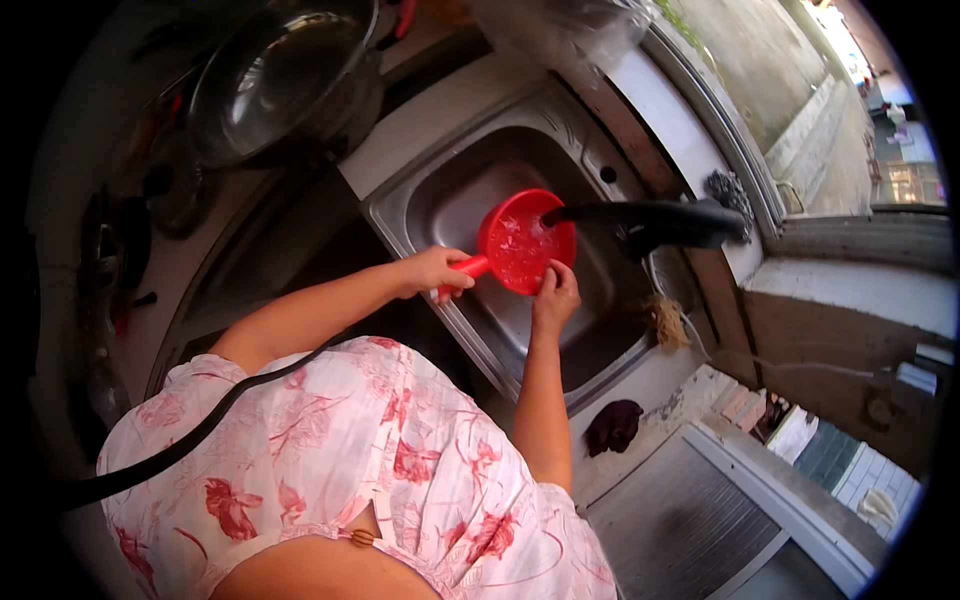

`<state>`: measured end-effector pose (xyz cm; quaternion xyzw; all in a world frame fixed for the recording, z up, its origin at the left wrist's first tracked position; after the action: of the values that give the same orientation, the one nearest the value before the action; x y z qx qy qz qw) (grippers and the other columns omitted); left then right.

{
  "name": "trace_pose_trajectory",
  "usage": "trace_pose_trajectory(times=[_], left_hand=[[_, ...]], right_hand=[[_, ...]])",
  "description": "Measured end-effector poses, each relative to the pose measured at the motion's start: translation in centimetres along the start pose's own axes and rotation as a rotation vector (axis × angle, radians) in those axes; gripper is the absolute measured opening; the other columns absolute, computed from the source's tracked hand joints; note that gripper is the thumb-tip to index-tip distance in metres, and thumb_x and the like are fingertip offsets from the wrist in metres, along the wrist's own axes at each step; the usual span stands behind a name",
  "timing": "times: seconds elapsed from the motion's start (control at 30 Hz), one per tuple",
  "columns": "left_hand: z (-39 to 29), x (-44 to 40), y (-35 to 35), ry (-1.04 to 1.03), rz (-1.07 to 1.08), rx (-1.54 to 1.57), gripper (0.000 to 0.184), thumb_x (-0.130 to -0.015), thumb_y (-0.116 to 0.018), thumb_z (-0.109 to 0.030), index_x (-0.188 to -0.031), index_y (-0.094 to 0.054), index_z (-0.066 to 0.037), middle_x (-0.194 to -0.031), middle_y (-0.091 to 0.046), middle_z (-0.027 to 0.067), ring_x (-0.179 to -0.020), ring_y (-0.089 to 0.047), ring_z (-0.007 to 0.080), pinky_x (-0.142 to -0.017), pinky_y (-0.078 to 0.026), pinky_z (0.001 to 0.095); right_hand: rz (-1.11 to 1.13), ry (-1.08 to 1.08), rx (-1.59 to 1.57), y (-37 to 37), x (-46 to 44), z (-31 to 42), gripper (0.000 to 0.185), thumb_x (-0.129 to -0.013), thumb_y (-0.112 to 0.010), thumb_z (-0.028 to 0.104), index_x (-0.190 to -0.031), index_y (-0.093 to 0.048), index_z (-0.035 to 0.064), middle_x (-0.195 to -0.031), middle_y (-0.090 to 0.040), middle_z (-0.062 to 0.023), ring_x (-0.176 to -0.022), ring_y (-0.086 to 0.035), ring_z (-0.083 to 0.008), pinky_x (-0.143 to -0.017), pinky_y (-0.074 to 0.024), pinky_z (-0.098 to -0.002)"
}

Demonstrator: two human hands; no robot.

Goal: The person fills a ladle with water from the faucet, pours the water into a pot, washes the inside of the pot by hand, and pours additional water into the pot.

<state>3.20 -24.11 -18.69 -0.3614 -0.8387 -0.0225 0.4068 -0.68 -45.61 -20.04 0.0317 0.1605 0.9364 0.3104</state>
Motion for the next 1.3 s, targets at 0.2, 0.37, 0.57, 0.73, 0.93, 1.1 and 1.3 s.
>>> trace_pose_trajectory(times=[0.2, 0.37, 0.57, 0.73, 0.93, 1.1, 1.3], left_hand=[[0.7, 0.0, 0.2, 0.055, -0.020, 0.077, 0.027, -0.076, -0.064, -0.019, -0.097, -0.054, -0.007, -0.065, -0.054, 0.0039, -0.046, -0.049, 0.0101, -0.040, -0.039, 0.0238], [0.5, -0.2, 0.5, 0.046, 0.010, 0.086, 0.034, -0.075, -0.064, -0.019, -0.105, -0.055, -0.008, -0.065, -0.055, 0.0048, -0.047, -0.050, 0.0109, -0.040, -0.039, 0.0243], [-0.1, 0.6, 0.8, 0.036, 0.003, 0.074, 0.027, -0.075, -0.064, -0.019, -0.097, -0.056, -0.006, -0.065, -0.055, 0.0052, -0.049, -0.051, 0.0125, -0.041, -0.041, 0.0256], [-0.1, 0.8, 0.6, 0.019, 0.020, 0.099, 0.025, -0.073, -0.064, -0.018, -0.094, -0.056, -0.006, -0.064, -0.054, 0.0049, -0.049, -0.051, 0.0124, -0.041, -0.040, 0.0251], [0.2, 0.1, 0.8, 0.015, 0.045, 0.131, 0.027, -0.072, -0.064, -0.015, -0.096, -0.055, -0.006, -0.063, -0.054, 0.0055, -0.048, -0.050, 0.0128, -0.041, -0.039, 0.0254], [0.0, 0.3, 1.0, 0.016, 0.053, 0.141, 0.029, -0.072, -0.064, -0.013, -0.097, -0.054, -0.005, -0.064, -0.053, 0.0063, -0.048, -0.049, 0.0139, -0.041, -0.040, 0.0258], [-0.1, 0.3, 1.3, 0.006, 0.061, 0.218, 0.020, -0.071, -0.065, -0.008, -0.089, -0.057, -0.003, -0.061, -0.052, 0.0086, -0.048, -0.048, 0.0156, -0.042, -0.040, 0.0278]], right_hand=[[-0.034, -0.463, -0.260, 1.1, -0.2, -1.5, 0.031, -0.091, -0.044, 0.030, -0.081, -0.056, 0.0039, -0.047, -0.038, 0.0028, -0.035, -0.031, -0.0038, -0.031, -0.0221, -0.0187], [0.022, -0.505, -0.360, 1.5, -1.1, -3.2, 0.030, -0.089, -0.047, 0.032, -0.089, -0.053, 0.0028, -0.059, -0.049, -0.0001, -0.044, -0.042, -0.0061, -0.038, -0.0315, -0.0173], [0.036, -0.563, -0.442, 1.1, -2.3, -1.6, 0.034, -0.085, -0.052, 0.026, -0.113, -0.048, 0.0064, -0.098, -0.056, -0.0045, -0.082, -0.055, -0.0139, -0.064, -0.0431, -0.0244], [0.062, -0.592, -0.455, 0.7, -3.3, -1.7, 0.035, -0.084, -0.053, 0.022, -0.115, -0.047, 0.0069, -0.102, -0.055, -0.0052, -0.085, -0.055, -0.0155, -0.064, -0.0433, -0.0251], [0.030, -0.595, -0.439, 0.2, -2.3, -1.7, 0.031, -0.085, -0.050, 0.016, -0.112, -0.047, 0.0034, -0.098, -0.057, -0.0051, -0.080, -0.055, -0.0147, -0.059, -0.0431, -0.0226], [-0.013, -0.567, -0.429, 1.2, -1.5, -1.9, 0.028, -0.084, -0.049, 0.014, -0.110, -0.049, 0.0030, -0.093, -0.058, -0.0050, -0.075, -0.056, -0.0140, -0.058, -0.0427, -0.0223], [-0.082, -0.622, -0.408, 1.7, -0.9, -1.3, 0.028, -0.084, -0.048, 0.012, -0.110, -0.049, 0.0035, -0.093, -0.059, -0.0047, -0.073, -0.056, -0.0128, -0.058, -0.0431, -0.0217]])
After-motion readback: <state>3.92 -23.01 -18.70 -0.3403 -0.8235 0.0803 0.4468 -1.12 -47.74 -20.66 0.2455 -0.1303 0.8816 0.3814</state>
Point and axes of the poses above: each hand's wrist, its own x-axis away from the middle knuckle, its own y-axis out of the back of the hand, z = x × y, the point moved 7 cm from there along -x, towards the middle knuckle
